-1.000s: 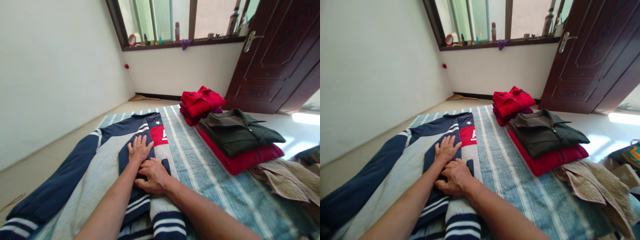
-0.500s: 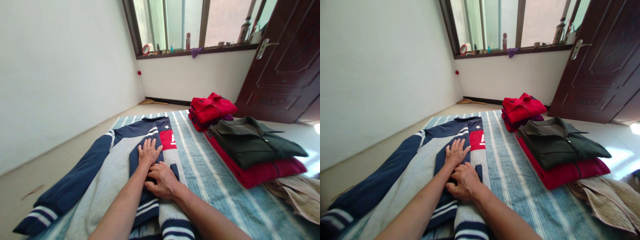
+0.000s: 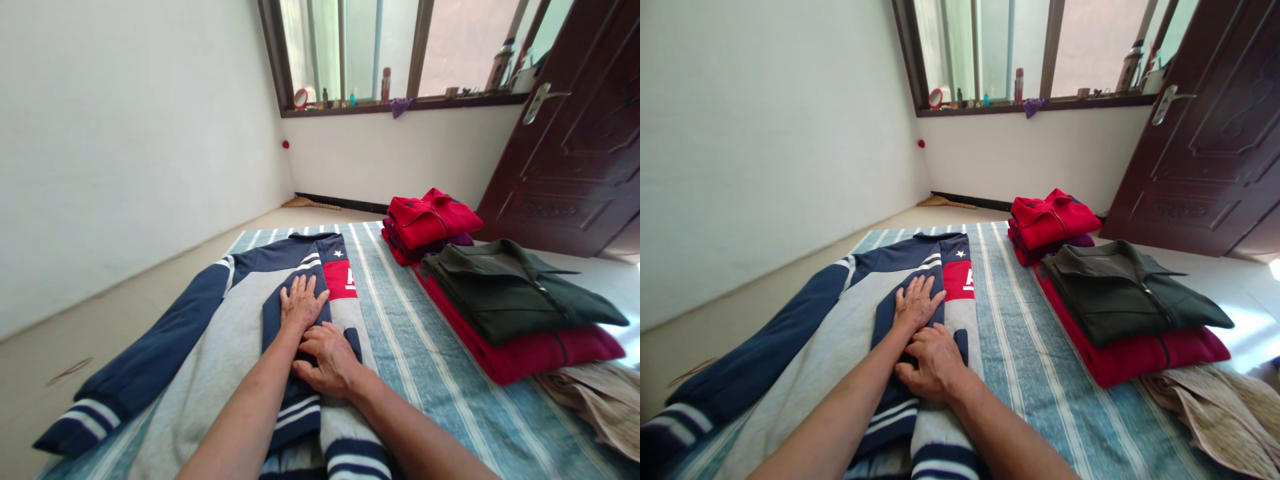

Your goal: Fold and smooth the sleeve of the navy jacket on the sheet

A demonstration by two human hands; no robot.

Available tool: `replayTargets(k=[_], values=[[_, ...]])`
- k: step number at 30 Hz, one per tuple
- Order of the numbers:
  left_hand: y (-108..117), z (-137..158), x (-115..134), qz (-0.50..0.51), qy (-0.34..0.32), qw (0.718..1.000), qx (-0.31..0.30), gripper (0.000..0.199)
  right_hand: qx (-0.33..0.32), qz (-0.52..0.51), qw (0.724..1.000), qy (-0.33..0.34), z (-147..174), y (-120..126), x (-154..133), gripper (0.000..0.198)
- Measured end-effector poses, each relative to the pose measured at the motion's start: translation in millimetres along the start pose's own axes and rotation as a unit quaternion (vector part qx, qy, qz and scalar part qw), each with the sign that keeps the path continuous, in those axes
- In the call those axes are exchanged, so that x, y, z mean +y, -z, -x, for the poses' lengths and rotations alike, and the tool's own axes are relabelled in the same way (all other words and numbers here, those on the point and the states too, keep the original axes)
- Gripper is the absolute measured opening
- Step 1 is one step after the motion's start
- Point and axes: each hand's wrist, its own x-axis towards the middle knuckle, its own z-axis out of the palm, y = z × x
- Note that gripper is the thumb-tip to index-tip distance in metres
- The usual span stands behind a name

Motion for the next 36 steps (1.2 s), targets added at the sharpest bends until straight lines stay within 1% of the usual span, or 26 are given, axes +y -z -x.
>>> replayTargets(k=[16,36], values=[[0.9,1.5,0.1,0.009,-0.002,1.000,-0.003,0.065,0.006,-0.007,1.000,0.000,-0.6,4.6,-3.3,0.010],[-0.1,1.5,-0.7,0.015,-0.003,1.000,0.003,0.065,-0.011,-0.021,1.000,-0.020,0.2,3.9,-2.5,0.011]])
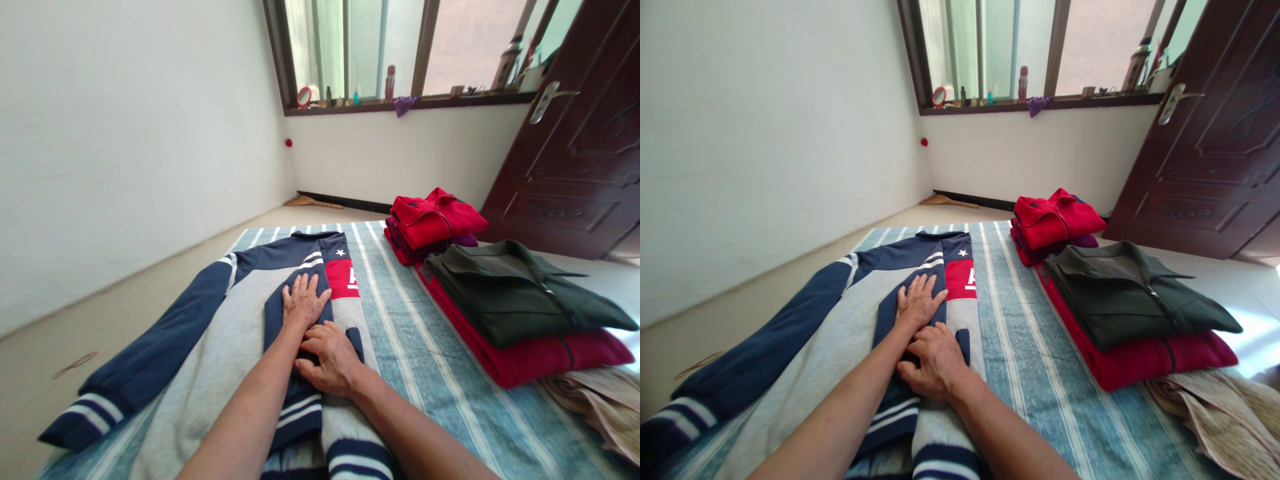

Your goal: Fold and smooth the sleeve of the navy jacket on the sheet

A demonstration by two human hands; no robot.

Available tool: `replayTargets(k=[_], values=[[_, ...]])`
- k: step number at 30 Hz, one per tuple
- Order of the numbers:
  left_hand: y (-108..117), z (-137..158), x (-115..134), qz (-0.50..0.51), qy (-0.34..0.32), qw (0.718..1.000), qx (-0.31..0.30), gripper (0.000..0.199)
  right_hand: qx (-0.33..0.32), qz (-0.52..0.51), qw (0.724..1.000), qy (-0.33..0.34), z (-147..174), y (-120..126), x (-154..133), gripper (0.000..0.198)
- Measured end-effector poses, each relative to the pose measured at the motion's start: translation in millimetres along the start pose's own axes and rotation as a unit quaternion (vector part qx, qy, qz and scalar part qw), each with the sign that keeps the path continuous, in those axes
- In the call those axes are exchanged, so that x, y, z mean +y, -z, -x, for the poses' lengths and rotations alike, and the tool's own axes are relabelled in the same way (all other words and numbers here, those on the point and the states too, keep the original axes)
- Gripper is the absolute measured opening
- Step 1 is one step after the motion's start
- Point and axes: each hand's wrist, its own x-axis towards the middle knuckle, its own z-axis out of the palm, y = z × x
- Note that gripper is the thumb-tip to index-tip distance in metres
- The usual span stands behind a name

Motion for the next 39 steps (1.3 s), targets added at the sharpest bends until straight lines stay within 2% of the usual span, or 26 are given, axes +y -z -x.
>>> replayTargets(k=[39], values=[[2.5,1.0,1.4,-0.007,0.003,1.000,-0.004,0.063,0.008,0.025,0.999,0.024,-1.5,-1.7,2.4,0.010]])
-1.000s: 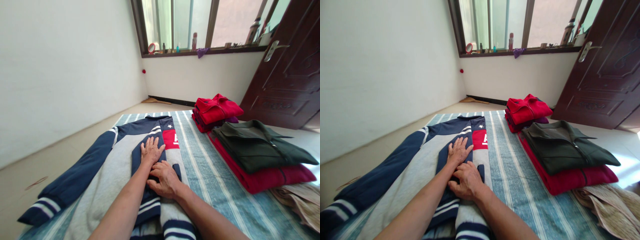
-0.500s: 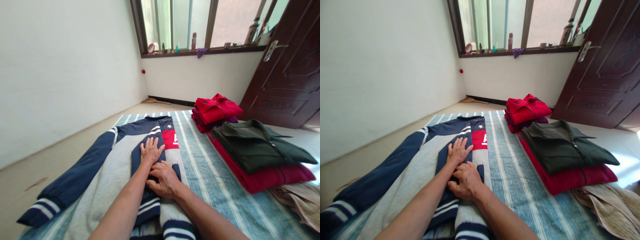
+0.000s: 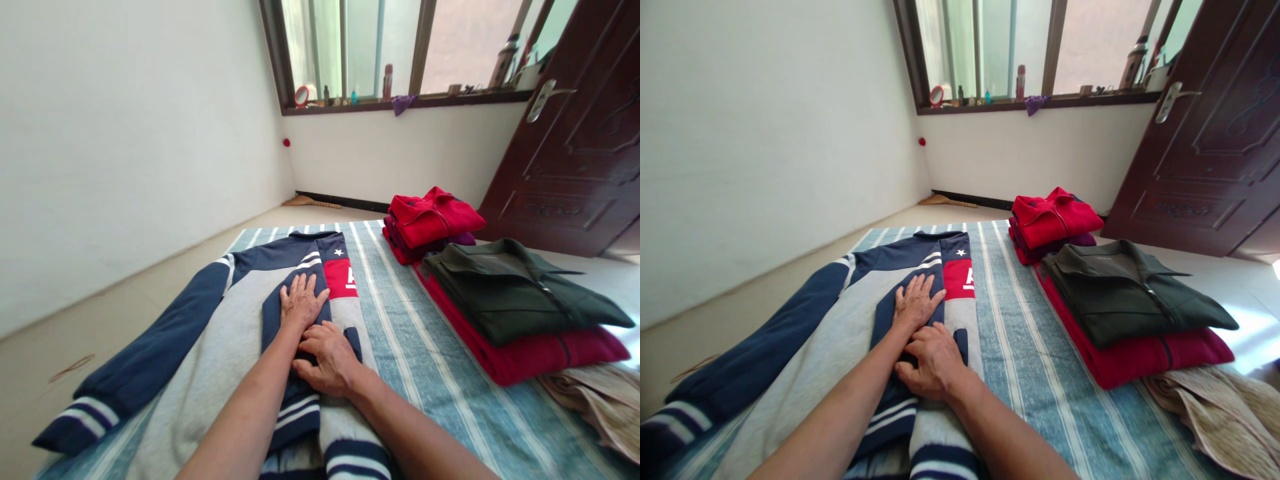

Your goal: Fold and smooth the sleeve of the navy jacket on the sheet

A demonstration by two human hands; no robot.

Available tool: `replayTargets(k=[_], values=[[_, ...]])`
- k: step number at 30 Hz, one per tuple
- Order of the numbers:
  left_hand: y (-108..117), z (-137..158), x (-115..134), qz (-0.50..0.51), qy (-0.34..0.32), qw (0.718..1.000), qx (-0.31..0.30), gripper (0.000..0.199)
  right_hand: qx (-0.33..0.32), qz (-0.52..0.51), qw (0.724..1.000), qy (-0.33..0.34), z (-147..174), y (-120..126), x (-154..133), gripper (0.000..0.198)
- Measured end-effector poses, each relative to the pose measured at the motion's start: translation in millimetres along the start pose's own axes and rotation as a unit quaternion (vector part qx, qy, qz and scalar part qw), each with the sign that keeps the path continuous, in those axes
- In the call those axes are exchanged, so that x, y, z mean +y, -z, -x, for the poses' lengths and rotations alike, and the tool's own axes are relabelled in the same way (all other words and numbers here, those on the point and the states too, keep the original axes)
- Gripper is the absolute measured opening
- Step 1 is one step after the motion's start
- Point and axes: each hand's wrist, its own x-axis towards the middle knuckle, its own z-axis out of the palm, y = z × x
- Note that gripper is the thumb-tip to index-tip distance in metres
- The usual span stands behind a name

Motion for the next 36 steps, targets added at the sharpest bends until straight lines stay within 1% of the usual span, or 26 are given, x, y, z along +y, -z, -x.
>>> replayTargets(k=[22,36], values=[[-2.1,-1.2,-0.6,0.008,0.002,1.000,-0.001,0.065,0.008,-0.002,1.000,0.001,0.7,1.8,-2.4,0.009],[-4.8,-1.8,-1.3,-0.001,-0.002,1.000,0.010,0.064,0.009,0.006,1.000,0.005,0.1,1.3,-2.2,0.010]])
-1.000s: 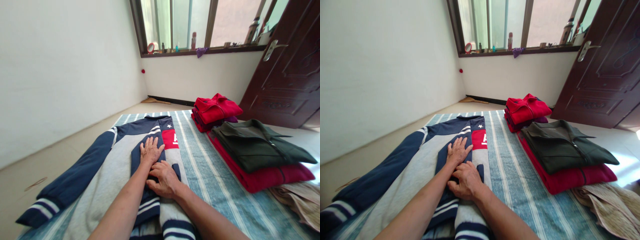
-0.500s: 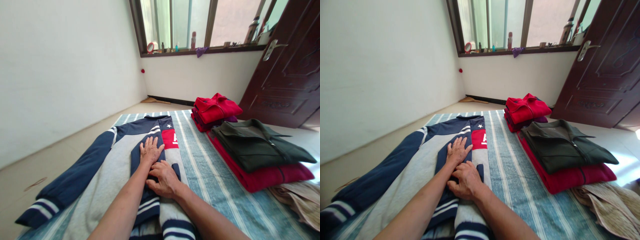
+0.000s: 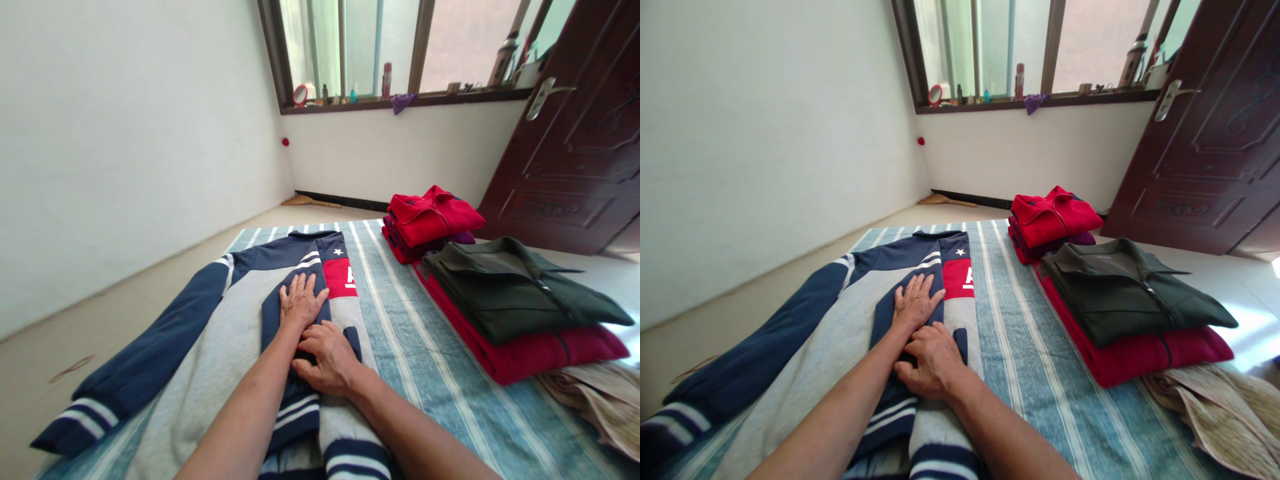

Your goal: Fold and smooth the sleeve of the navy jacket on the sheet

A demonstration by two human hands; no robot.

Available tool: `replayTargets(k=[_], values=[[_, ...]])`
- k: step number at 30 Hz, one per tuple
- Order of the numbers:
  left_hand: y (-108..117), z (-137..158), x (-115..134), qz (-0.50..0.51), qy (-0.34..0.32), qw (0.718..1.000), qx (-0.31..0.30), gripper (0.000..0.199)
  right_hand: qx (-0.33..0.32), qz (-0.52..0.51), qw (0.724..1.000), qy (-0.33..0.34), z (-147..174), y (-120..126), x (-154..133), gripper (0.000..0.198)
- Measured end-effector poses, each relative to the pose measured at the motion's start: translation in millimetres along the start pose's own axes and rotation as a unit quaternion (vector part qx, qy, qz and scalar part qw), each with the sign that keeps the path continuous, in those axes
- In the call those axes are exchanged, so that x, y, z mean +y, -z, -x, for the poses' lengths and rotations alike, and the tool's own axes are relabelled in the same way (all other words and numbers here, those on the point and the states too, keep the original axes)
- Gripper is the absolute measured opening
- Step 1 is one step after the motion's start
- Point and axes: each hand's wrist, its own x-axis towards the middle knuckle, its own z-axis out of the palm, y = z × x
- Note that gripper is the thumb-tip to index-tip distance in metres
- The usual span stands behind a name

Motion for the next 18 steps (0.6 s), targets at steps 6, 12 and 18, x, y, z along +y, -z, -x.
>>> replayTargets(k=[6,12,18], values=[[0.8,-0.1,-0.1,0.001,0.001,1.000,-0.004,0.064,0.006,-0.002,1.000,0.004,0.2,-2.1,2.9,0.011],[2.2,-0.1,0.9,-0.001,0.003,1.000,-0.006,0.064,0.008,-0.004,1.000,0.001,1.2,-2.8,2.4,0.010],[2.6,0.2,0.9,0.001,0.004,1.000,-0.006,0.064,0.006,-0.006,1.000,-0.001,1.2,-2.8,2.4,0.010]])
